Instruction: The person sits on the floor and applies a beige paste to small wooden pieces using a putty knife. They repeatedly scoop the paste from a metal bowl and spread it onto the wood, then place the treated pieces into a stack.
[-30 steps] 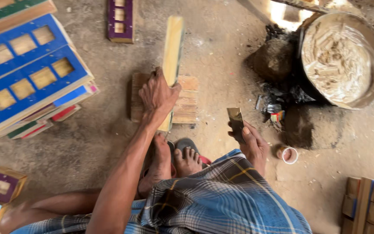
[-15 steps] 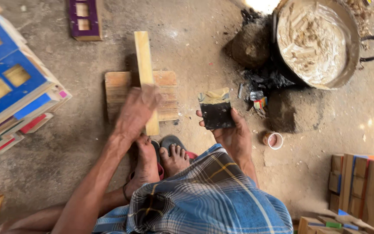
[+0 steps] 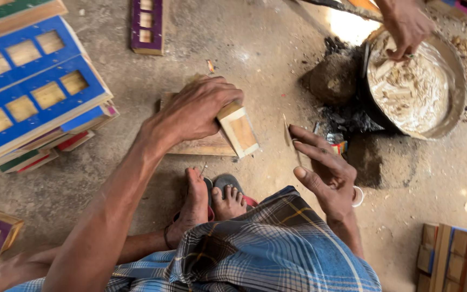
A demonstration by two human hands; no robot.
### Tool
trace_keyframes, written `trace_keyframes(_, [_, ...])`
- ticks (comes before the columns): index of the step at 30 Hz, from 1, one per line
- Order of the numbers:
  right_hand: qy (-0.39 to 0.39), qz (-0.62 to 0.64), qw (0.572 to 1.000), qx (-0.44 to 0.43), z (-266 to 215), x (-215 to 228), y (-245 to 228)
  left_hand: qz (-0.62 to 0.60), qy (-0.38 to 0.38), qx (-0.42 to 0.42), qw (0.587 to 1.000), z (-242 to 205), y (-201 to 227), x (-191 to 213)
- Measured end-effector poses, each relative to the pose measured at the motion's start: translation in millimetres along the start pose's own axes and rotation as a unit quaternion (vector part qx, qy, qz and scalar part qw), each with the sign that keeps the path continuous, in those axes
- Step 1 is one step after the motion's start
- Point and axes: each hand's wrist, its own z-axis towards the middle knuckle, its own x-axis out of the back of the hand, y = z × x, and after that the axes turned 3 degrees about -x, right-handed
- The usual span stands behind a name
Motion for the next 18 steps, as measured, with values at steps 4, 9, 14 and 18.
trace_keyframes(4, [-0.082, -0.116, 0.988, 0.069, 24, -4, -11, -0.073, -0.047, 0.051, 0.995, 9, 12, 13])
trace_keyframes(9, [-0.157, -0.329, 0.911, 0.193, 68, -18, -19, -0.082, -0.072, 0.079, 0.991, 12, 13, 18])
trace_keyframes(14, [-0.095, -0.480, 0.838, 0.242, 85, -13, -31, -0.069, -0.071, 0.075, 0.992, 14, 16, 22])
trace_keyframes(18, [-0.073, -0.545, 0.791, 0.267, 88, -19, -43, -0.096, -0.047, 0.077, 0.991, 15, 17, 24])
